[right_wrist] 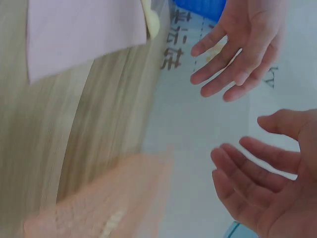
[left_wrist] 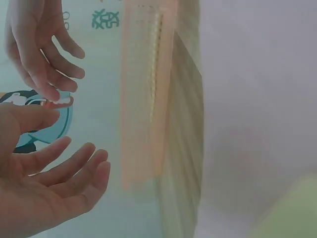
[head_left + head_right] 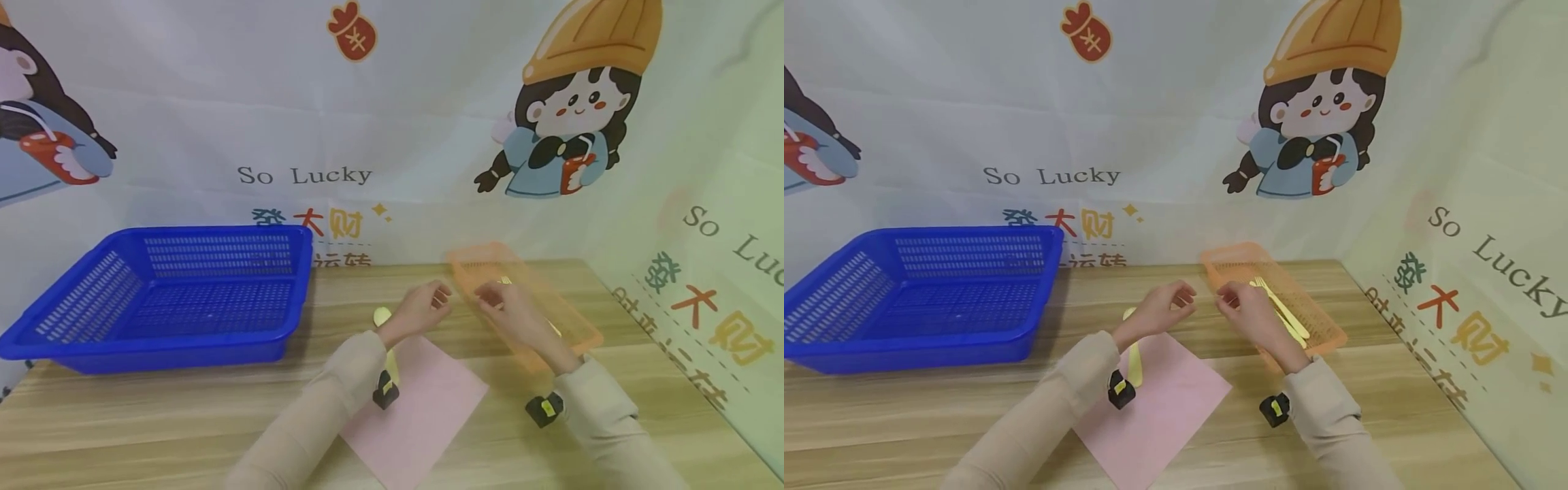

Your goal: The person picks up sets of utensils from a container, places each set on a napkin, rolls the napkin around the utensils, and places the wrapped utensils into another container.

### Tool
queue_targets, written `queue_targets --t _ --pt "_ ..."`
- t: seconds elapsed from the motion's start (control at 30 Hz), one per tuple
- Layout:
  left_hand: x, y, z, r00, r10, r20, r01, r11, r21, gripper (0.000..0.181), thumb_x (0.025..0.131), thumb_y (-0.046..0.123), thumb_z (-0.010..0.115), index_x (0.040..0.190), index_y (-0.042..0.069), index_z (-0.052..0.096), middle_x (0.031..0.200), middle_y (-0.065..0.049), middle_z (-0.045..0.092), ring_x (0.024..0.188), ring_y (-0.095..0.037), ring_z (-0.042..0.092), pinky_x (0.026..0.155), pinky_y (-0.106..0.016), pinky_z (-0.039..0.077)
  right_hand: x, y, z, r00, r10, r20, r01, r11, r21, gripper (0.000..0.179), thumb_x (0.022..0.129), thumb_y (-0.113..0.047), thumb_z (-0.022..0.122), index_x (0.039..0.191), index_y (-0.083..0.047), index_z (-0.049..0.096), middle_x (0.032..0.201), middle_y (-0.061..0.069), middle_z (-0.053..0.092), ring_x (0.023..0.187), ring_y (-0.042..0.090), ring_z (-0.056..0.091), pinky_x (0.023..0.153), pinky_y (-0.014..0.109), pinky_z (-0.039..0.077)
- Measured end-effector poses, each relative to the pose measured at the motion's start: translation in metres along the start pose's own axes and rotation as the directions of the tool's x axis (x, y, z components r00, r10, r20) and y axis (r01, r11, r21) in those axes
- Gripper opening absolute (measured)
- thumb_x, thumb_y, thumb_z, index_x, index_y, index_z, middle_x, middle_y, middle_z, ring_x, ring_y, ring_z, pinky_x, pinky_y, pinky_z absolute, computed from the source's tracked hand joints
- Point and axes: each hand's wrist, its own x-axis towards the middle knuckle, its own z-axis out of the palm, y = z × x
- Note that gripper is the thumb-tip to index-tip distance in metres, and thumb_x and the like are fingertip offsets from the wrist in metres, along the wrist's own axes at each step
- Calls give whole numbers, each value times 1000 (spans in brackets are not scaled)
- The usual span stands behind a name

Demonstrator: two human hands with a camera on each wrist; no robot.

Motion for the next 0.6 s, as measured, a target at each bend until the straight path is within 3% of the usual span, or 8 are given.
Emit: queue_targets --t 0.17,0.33,0.47,0.6 --pt "16 13 15 998 -53 30 55 997 -57 27 87 10 55 110 -4 53 105 -17 59 95 -27 58 78 -27 50 -3 19 -13 994 95 -48 -99 990 -98 25 87 -9 52 98 13 57 93 26 61 82 35 59 70 42 50" --pt "25 19 33 997 -70 12 71 990 -122 23 86 7 55 108 -3 53 104 -17 60 96 -28 58 80 -29 49 -9 35 -19 977 211 -26 -212 967 -141 31 87 -9 49 103 17 53 102 33 55 91 44 56 75 48 48" --pt "29 23 46 997 -79 -10 77 985 -155 22 86 6 54 106 -3 54 103 -17 60 96 -27 57 77 -26 50 -13 48 -20 967 253 14 -246 953 -178 31 86 -7 50 101 21 51 104 36 52 96 48 51 80 53 45" --pt "30 28 55 995 -97 4 96 981 -171 23 86 6 53 107 -3 53 102 -16 60 94 -26 57 72 -23 50 -17 66 -19 955 279 103 -240 928 -284 29 83 -9 58 94 18 56 97 32 57 90 43 56 78 50 47"
